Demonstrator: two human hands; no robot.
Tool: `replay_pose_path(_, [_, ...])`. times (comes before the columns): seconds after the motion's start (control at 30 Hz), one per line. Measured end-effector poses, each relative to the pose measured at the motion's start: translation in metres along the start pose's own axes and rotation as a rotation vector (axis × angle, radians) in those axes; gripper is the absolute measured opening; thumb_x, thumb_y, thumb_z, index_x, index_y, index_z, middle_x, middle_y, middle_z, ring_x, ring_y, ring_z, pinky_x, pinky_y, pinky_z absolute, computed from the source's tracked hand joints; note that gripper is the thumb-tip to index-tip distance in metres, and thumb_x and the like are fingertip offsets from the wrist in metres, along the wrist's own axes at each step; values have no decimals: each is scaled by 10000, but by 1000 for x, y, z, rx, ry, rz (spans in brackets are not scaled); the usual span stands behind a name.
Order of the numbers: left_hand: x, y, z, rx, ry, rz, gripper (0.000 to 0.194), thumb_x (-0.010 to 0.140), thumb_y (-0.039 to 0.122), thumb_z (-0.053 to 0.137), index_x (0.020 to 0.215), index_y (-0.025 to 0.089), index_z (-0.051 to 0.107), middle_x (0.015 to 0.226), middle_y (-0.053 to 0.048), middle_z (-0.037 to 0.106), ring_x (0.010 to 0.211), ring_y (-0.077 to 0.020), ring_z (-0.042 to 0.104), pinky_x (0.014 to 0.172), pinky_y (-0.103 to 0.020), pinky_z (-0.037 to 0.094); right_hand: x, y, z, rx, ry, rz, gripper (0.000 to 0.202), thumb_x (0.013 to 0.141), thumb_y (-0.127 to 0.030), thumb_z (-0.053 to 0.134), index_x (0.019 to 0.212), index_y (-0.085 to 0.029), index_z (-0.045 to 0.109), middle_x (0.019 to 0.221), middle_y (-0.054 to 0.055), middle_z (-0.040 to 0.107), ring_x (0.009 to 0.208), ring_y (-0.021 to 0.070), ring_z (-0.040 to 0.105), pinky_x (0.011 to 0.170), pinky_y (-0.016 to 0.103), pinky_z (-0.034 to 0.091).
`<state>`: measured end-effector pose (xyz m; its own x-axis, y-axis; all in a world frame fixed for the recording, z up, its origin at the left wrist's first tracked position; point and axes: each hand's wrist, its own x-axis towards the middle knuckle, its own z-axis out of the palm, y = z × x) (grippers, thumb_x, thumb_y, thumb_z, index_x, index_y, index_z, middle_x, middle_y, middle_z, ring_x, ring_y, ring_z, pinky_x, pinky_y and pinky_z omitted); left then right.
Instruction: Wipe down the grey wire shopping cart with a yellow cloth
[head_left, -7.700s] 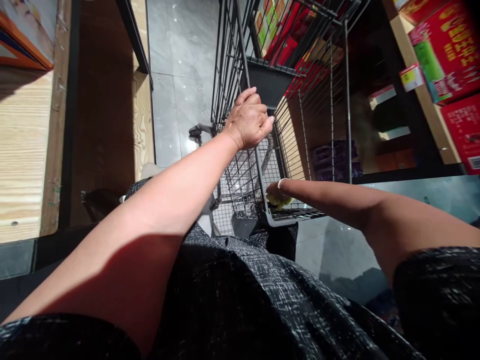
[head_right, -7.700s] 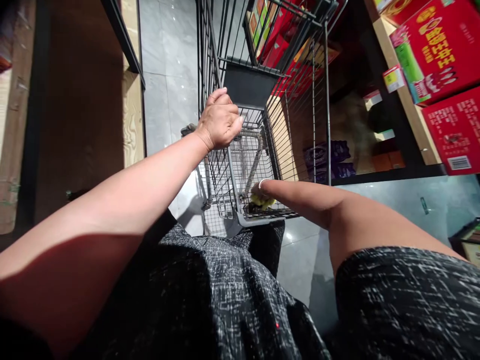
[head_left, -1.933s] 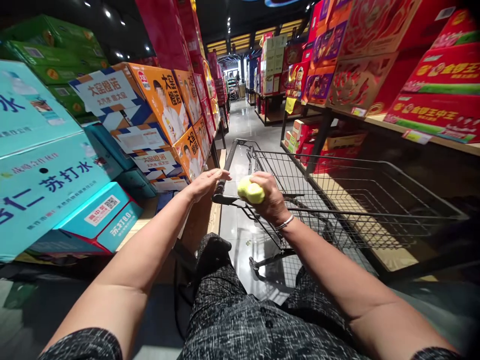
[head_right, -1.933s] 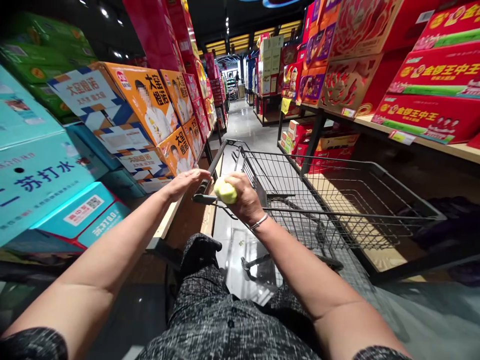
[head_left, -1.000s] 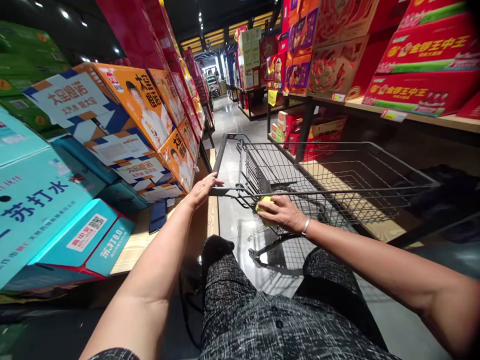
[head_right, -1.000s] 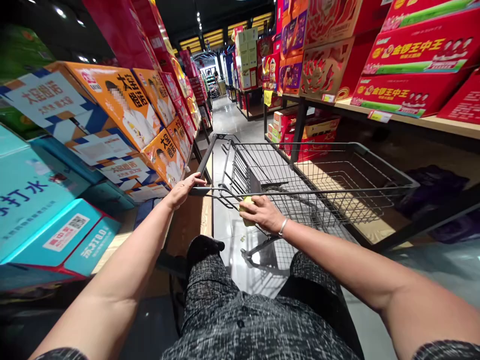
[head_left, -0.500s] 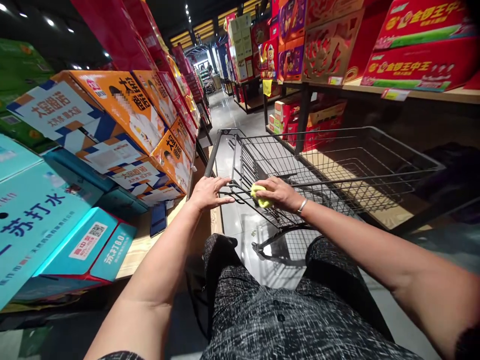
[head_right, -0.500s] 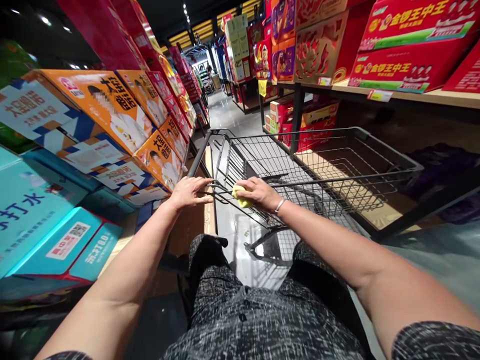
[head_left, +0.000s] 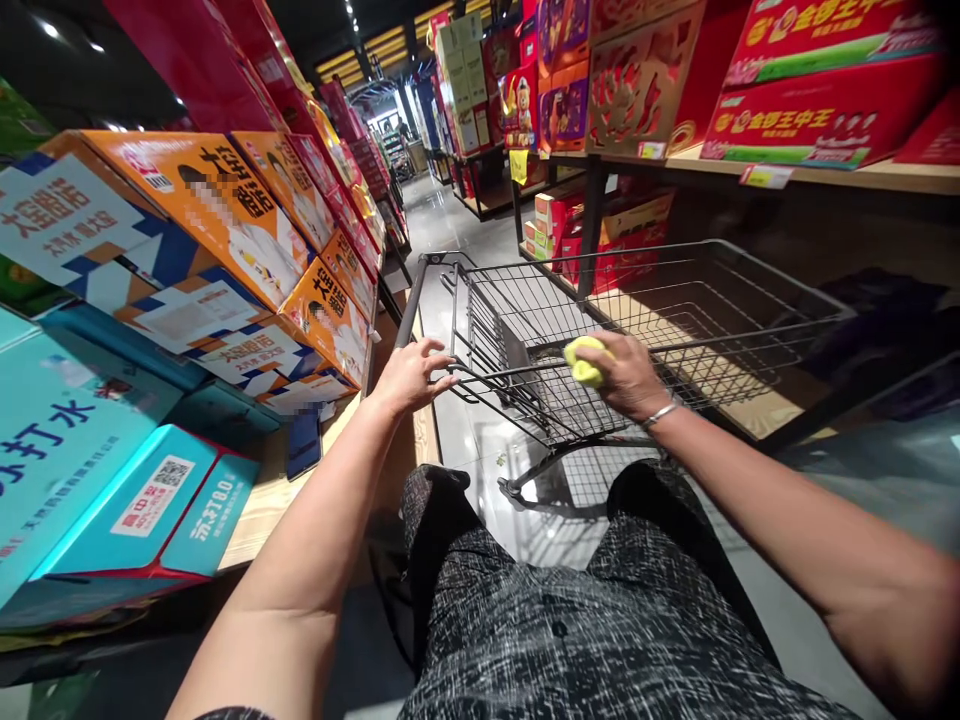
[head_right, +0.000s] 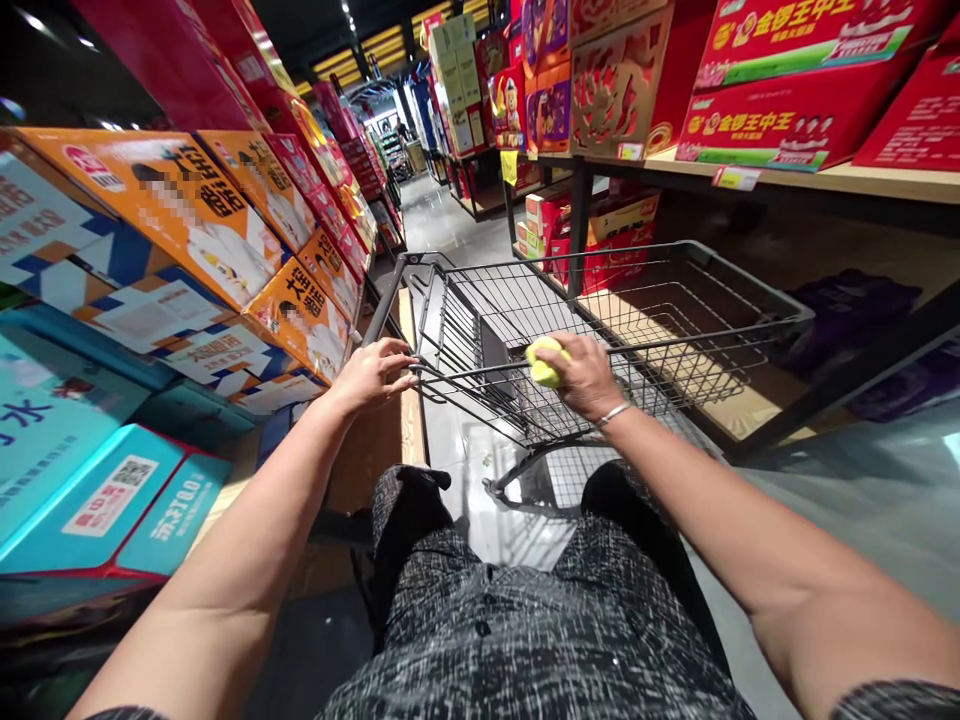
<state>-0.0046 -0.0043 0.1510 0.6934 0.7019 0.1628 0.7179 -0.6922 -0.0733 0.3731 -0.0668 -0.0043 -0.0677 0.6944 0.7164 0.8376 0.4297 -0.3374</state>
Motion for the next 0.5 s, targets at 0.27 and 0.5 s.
replay_pose_path(0.27, [23,23,11,-74,-6,-24,358,1044,356,462,1191,233,764,1184,-93,744,1175,-299,601,1016,-435,442,38,-114,95,42,7,-282,420,926,-213,657,1304,-398,653,1421,33,592,1214,265,493,998,442,429])
replay_pose_path(0.5, [19,15,14,-104,-48,-112,305,1025,412,523,957,253,774,1065,-53,769,1191,-285,533,993,-397,395,-33,-73,147,252,-256,-354,305,957,-180,575,1104,-408,713,1294,-19,708,1206,253,544,1054,483,408])
